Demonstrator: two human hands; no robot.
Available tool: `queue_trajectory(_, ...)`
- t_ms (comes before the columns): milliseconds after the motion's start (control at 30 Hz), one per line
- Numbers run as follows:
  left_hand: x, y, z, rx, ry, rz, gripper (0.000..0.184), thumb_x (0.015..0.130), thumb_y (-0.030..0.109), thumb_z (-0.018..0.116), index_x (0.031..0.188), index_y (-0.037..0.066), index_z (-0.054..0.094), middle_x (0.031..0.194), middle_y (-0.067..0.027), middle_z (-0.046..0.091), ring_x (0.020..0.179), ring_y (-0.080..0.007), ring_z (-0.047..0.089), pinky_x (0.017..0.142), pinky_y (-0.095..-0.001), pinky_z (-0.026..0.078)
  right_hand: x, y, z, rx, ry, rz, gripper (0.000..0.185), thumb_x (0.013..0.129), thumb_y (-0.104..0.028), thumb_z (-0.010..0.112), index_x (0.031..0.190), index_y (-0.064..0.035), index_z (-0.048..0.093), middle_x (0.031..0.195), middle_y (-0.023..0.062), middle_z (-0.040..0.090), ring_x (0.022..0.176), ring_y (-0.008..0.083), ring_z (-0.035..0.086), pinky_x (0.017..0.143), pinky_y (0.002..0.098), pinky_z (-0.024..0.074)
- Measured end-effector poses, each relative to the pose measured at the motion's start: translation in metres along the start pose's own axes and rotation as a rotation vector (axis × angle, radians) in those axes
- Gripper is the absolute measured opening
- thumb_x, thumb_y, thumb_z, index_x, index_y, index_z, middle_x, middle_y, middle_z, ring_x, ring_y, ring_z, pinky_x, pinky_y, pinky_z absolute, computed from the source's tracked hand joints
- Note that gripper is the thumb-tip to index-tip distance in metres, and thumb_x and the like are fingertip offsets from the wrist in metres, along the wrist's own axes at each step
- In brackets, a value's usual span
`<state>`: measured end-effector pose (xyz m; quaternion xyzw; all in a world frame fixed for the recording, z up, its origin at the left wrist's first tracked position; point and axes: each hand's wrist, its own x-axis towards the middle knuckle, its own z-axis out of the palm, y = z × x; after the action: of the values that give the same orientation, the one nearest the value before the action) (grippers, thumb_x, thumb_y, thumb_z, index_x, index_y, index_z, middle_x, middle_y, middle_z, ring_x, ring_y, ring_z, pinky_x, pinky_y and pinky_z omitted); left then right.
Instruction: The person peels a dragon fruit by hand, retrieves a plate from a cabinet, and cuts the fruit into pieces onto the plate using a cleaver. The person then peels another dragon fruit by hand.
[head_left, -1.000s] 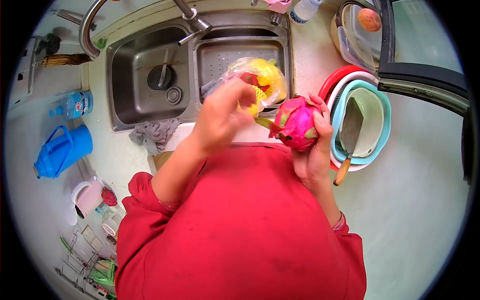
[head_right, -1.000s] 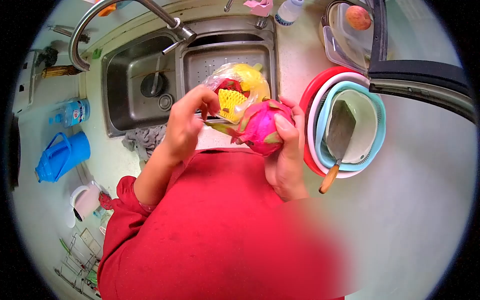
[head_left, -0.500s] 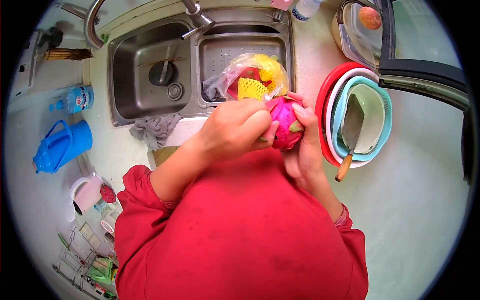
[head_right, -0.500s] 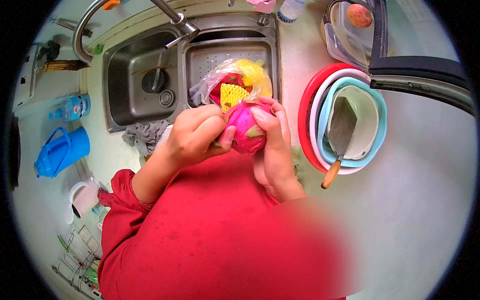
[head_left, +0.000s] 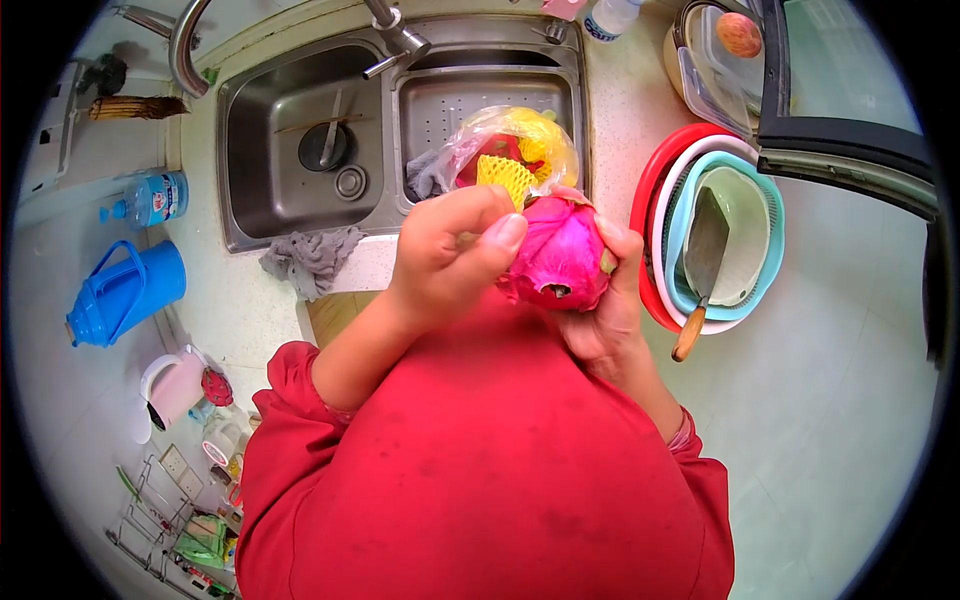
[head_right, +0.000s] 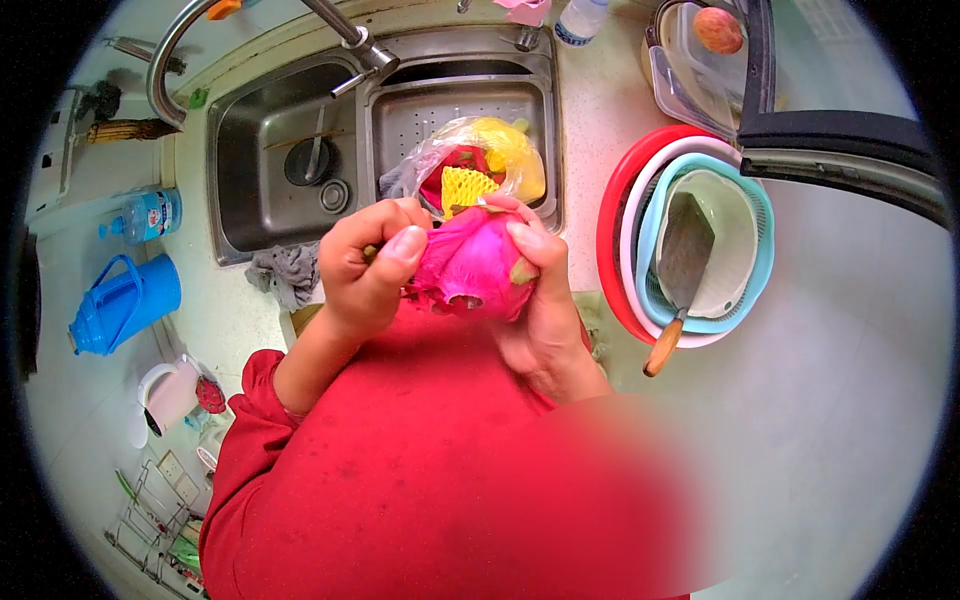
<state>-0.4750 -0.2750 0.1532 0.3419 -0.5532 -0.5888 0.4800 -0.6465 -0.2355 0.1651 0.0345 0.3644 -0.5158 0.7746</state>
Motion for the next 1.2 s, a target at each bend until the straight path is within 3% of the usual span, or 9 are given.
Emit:
queue_trajectory(67,-0.001,0.004,-0.005,-0.138,0.000,-0.117,0.024,0.098,0.011,0.059,0.076,0.003,0.054,0.071,0.0028,0.054,0.065,-0.0046,0.045,0.057,-0.0257,0.037,-0.002,-0.001,0.004,-0.029,-0.007,-0.010,0.049,0.091,-0.037,0.061,0.132,-0.0114,0.049,0.125,0.0144,0.058,0.110,0.0278,0.064,0.089,0.0445,0.0580)
queue_trajectory(167,0.001,0.008,-0.012,-0.345,0.055,-0.327,0.024,0.098,0.015,0.059,0.076,0.005,0.055,0.070,0.0020,0.053,0.063,-0.0040,0.045,0.056,-0.0234,0.037,0.000,-0.005,0.002,-0.048,-0.138,0.053,0.057,0.089,-0.041,0.060,0.134,-0.0103,0.046,0.126,0.0161,0.057,0.107,0.0298,0.065,0.079,0.0474,0.0623)
queue_trajectory(200,0.010,-0.001,-0.010,-0.373,0.100,-0.203,0.022,0.098,0.020,0.057,0.082,0.004,0.057,0.066,0.0003,0.054,0.050,-0.0046,0.043,0.046,-0.0219,0.035,0.000,-0.006,0.000,-0.049,-0.201,0.086,0.060,0.088,-0.042,0.060,0.135,-0.0099,0.045,0.127,0.0167,0.057,0.107,0.0305,0.066,0.075,0.0483,0.0633)
queue_trajectory(300,0.009,0.014,-0.011,-0.772,0.131,-0.504,0.022,0.097,0.022,0.057,0.088,0.003,0.058,0.060,-0.0008,0.052,0.038,-0.0060,0.036,0.035,-0.0227,0.029,0.002,-0.005,0.000,-0.059,-0.269,0.159,0.068,0.083,-0.047,0.061,0.137,-0.0085,0.042,0.130,0.0182,0.054,0.105,0.0326,0.067,0.070,0.0503,0.0637)
queue_trajectory(433,0.009,0.003,-0.020,-0.921,0.104,-0.548,0.023,0.097,0.023,0.057,0.093,0.001,0.058,0.056,0.0006,0.048,0.036,-0.0043,0.032,0.032,-0.0217,0.023,0.003,-0.005,-0.007,-0.032,-0.307,0.176,0.075,0.080,-0.047,0.064,0.139,-0.0072,0.040,0.133,0.0190,0.052,0.110,0.0354,0.064,0.071,0.0502,0.0639)
queue_trajectory(533,0.012,0.001,-0.022,-0.961,0.103,-0.599,0.028,0.106,0.020,0.043,0.081,0.008,0.044,0.068,-0.0023,0.050,0.035,-0.0021,0.035,0.030,-0.0173,0.029,0.000,-0.006,-0.010,-0.003,-0.305,0.186,0.078,0.078,-0.046,0.066,0.140,-0.0063,0.040,0.134,0.0198,0.052,0.114,0.0371,0.063,0.076,0.0523,0.0623)
queue_trajectory(833,0.029,-0.013,-0.044,-1.287,0.207,-0.697,0.021,0.104,0.017,0.045,0.094,0.000,0.052,0.072,-0.0061,0.057,0.036,-0.0041,0.042,0.031,-0.0163,0.036,0.012,-0.003,-0.043,0.117,-0.610,0.218,0.093,0.064,-0.044,0.077,0.138,-0.0006,0.040,0.125,0.0261,0.055,0.103,0.0441,0.066,0.084,0.0533,0.0588)
queue_trajectory(1000,0.027,-0.037,-0.054,-1.414,0.048,-0.729,0.023,0.102,0.017,0.049,0.103,-0.003,0.061,0.066,-0.0057,0.060,0.040,-0.0046,0.045,0.032,-0.0176,0.039,0.005,-0.011,-0.045,-0.067,-0.442,0.052,0.097,0.058,-0.047,0.079,0.135,-0.0010,0.041,0.120,0.0259,0.056,0.099,0.0434,0.067,0.084,0.0527,0.0592)
queue_trajectory(1200,0.008,-0.038,-0.049,-1.379,0.291,-0.577,0.023,0.103,0.018,0.050,0.093,-0.001,0.060,0.074,-0.0058,0.065,0.041,-0.0034,0.044,0.032,-0.0167,0.038,-0.003,-0.011,-0.037,-0.245,-0.320,-0.169,0.100,0.058,-0.050,0.079,0.136,-0.0023,0.039,0.124,0.0240,0.052,0.101,0.0420,0.067,0.084,0.0521,0.0595)
